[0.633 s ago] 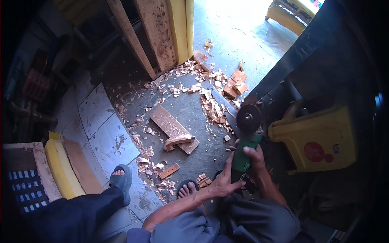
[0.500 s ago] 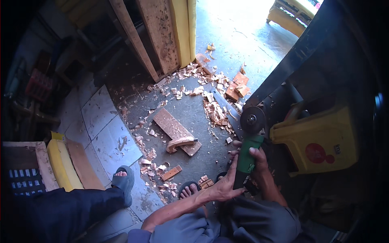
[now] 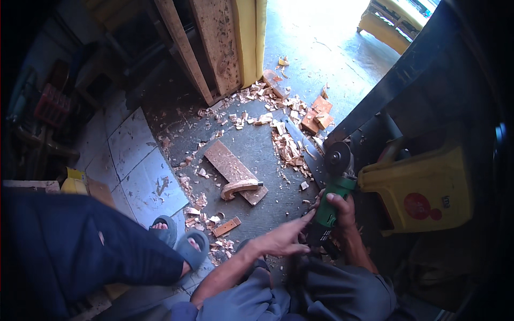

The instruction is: The person uses an angle grinder and then a knife to shape a small piece of wood while sitting on the floor.

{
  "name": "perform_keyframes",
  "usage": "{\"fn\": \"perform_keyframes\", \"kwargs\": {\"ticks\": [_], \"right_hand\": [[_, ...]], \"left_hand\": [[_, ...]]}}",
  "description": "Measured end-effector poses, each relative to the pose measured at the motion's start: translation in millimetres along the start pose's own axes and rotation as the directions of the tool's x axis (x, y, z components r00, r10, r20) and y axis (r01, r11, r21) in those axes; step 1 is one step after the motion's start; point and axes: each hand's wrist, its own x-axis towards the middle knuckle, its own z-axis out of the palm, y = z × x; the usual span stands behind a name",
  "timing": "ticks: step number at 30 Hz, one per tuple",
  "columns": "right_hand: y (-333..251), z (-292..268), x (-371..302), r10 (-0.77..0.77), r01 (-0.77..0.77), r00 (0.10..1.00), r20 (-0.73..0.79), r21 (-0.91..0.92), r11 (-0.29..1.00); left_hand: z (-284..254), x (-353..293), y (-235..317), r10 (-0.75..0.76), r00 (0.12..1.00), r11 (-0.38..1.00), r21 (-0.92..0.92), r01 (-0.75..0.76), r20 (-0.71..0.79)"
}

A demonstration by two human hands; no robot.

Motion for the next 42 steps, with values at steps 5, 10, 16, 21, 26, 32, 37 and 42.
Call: {"fn": "perform_keyframes", "kwargs": {"ticks": [5, 10, 16, 21, 26, 32, 37, 42], "right_hand": [[13.9, -6.9, 4.0, 0.107, -0.125, 0.990, -0.089, -0.225, 0.966], [49.2, -5.7, 15.1, 0.171, -0.192, 0.981, -0.093, -0.611, 0.768], [86.0, -3.5, 21.8, 0.286, -0.236, 0.957, -0.048, -0.704, 0.670], [93.9, -4.3, 29.1, 0.298, -0.223, 0.954, -0.025, -0.726, 0.650], [90.1, 1.4, 28.9, 0.320, -0.242, 0.947, -0.040, -0.745, 0.622], [105.7, -4.2, 32.2, 0.338, -0.253, 0.940, -0.037, -0.742, 0.621], [105.5, -3.9, 32.3, 0.351, -0.259, 0.935, -0.045, -0.762, 0.593], [114.4, -9.6, 33.1, 0.341, -0.241, 0.940, -0.029, -0.764, 0.598]], "left_hand": [[-83.3, -39.0, -78.5, 0.021, 0.789, 0.362, 0.741, 0.566, -0.614], [-72.0, -28.9, -124.4, -0.202, 0.717, 0.623, 0.477, 0.620, -0.668], [-56.7, -14.6, -115.7, -0.255, 0.637, 0.566, 0.422, 0.708, -0.727], [-58.3, -13.2, -115.1, -0.262, 0.646, 0.573, 0.423, 0.702, -0.717], [-58.1, -9.7, -109.0, -0.200, 0.635, 0.548, 0.452, 0.703, -0.746], [-57.1, -4.3, -109.8, -0.164, 0.629, 0.481, 0.495, 0.723, -0.760], [-58.3, -6.4, -112.3, -0.166, 0.630, 0.512, 0.480, 0.712, -0.759], [-58.9, -5.5, -111.3, -0.178, 0.632, 0.530, 0.467, 0.707, -0.754]]}}
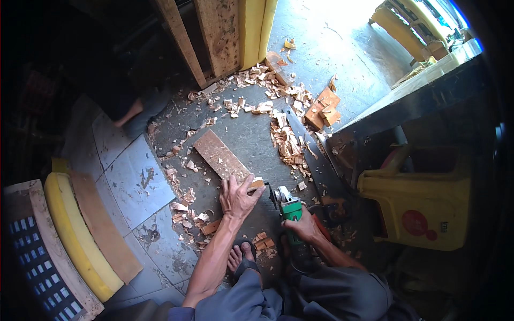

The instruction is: The person uses an angle grinder and then a knife to shape a small piece of wood while sitting on the floor.

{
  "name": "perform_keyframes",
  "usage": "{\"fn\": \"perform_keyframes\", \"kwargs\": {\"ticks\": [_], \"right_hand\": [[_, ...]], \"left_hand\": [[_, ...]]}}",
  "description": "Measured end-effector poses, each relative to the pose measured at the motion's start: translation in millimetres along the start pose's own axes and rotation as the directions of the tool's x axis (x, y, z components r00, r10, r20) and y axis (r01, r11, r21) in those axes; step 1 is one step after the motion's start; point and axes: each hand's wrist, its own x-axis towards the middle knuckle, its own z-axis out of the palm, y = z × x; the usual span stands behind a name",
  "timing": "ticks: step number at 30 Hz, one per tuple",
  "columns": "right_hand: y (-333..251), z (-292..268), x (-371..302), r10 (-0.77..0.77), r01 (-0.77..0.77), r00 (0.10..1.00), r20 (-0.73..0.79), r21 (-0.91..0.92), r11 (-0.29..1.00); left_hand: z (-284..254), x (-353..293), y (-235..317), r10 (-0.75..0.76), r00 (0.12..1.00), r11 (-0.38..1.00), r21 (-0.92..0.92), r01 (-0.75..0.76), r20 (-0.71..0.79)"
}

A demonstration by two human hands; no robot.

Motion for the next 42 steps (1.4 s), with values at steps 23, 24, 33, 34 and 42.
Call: {"fn": "perform_keyframes", "kwargs": {"ticks": [23, 24, 33, 34, 42], "right_hand": [[-6.9, -0.2, -2.6, -0.008, 0.009, 1.000, -0.003, 0.049, 0.999], [-7.0, -0.7, -2.9, -0.008, 0.008, 1.000, -0.003, 0.046, 0.999], [-3.8, -0.4, -1.4, -0.003, 0.003, 1.000, 0.001, 0.062, 0.998], [0.8, -1.0, -0.2, -0.002, 0.002, 1.000, 0.003, 0.078, 0.997], [-37.1, -3.1, -12.4, 0.046, -0.048, 0.999, 0.027, 0.085, 0.995]], "left_hand": [[-3.1, 1.2, -0.6, -0.006, 0.999, 1.000, -0.022, 0.007, 0.036], [-3.4, 1.9, -0.1, -0.004, 0.999, 1.000, -0.021, 0.005, 0.035], [-1.1, 2.0, -2.3, 0.010, 0.999, 1.000, -0.016, -0.009, 0.041], [-0.5, 2.9, -1.1, 0.015, 0.999, 1.000, -0.018, -0.014, 0.043], [1.1, 0.3, -6.6, -0.018, 0.998, 0.999, -0.029, 0.019, 0.065]]}}
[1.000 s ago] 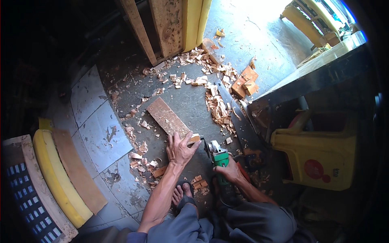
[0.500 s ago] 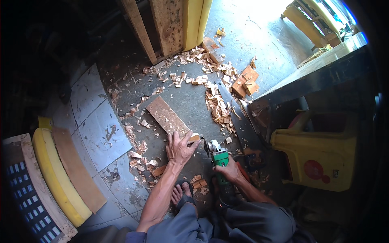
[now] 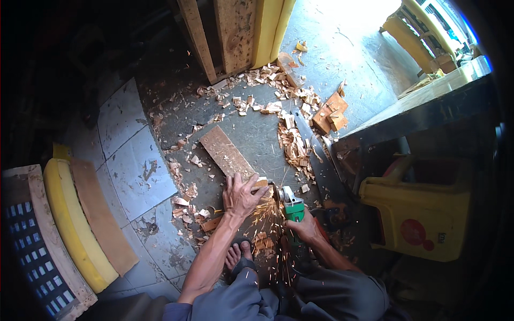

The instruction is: The person uses an angle grinder and then a knife to shape a small piece of wood while sitting on the floor.

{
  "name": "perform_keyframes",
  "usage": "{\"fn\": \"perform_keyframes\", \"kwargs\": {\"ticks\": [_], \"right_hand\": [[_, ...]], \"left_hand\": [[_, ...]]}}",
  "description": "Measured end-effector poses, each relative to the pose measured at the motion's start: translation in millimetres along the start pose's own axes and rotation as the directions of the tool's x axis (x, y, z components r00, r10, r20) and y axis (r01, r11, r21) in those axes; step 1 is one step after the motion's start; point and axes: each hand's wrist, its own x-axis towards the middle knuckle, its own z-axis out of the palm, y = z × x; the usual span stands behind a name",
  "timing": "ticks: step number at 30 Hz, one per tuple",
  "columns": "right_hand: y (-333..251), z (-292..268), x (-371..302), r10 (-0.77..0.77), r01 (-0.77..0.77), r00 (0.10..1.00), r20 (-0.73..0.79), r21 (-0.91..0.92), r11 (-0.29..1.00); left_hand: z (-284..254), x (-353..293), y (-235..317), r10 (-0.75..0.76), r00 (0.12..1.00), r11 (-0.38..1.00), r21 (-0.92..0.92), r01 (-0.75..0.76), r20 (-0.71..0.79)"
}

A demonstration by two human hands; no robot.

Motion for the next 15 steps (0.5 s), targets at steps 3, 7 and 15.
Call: {"fn": "perform_keyframes", "kwargs": {"ticks": [3, 7, 15], "right_hand": [[-8.3, -0.6, -4.4, 0.001, -0.001, 1.000, -0.004, 0.007, 1.000], [14.4, 0.5, 6.6, -0.044, 0.043, 0.998, -0.034, -0.038, 0.998], [1.5, -0.2, 0.8, -0.030, 0.030, 0.999, -0.015, 0.006, 1.000]], "left_hand": [[-0.3, 0.5, 0.5, 0.000, 1.000, 1.000, -0.003, 0.000, 0.000], [-0.6, 0.7, 1.1, 0.016, 1.000, 1.000, -0.005, -0.016, -0.009], [-1.9, 1.2, 1.0, 0.003, 1.000, 1.000, -0.004, -0.002, 0.018]]}}
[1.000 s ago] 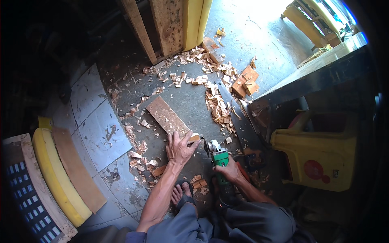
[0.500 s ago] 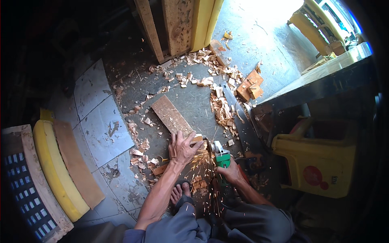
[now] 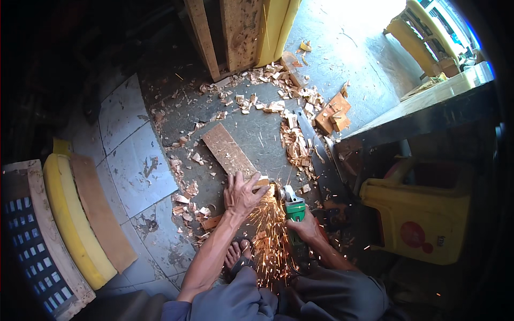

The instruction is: The person uses an angle grinder and then a knife to shape a small piece of wood while sitting on the floor.

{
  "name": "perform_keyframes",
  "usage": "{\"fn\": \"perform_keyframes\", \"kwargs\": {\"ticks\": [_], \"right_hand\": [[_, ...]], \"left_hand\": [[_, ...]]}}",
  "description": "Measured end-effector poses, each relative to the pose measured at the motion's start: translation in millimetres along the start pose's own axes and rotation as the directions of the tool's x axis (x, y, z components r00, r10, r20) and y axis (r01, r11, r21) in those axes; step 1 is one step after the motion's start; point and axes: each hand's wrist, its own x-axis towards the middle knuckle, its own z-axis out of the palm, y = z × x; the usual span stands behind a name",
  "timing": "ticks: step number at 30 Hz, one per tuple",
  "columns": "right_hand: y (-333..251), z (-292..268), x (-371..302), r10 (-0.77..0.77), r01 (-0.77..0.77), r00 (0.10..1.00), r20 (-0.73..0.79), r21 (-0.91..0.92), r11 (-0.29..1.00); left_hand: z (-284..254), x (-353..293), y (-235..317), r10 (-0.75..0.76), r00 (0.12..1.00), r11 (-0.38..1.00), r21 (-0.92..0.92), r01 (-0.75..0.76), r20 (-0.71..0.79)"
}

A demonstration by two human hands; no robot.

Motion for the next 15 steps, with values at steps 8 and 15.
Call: {"fn": "perform_keyframes", "kwargs": {"ticks": [8, 15], "right_hand": [[-0.9, 1.2, -2.2, -0.002, 0.000, 0.999, -0.036, -0.038, 0.999], [-16.1, 0.8, -7.0, 0.040, -0.041, 0.999, -0.016, -0.046, 0.998]], "left_hand": [[-1.1, 0.3, 0.3, -0.005, 1.000, 1.000, 0.003, 0.005, 0.009], [-4.5, -1.0, 0.5, -0.001, 1.000, 1.000, 0.000, 0.001, 0.014]]}}
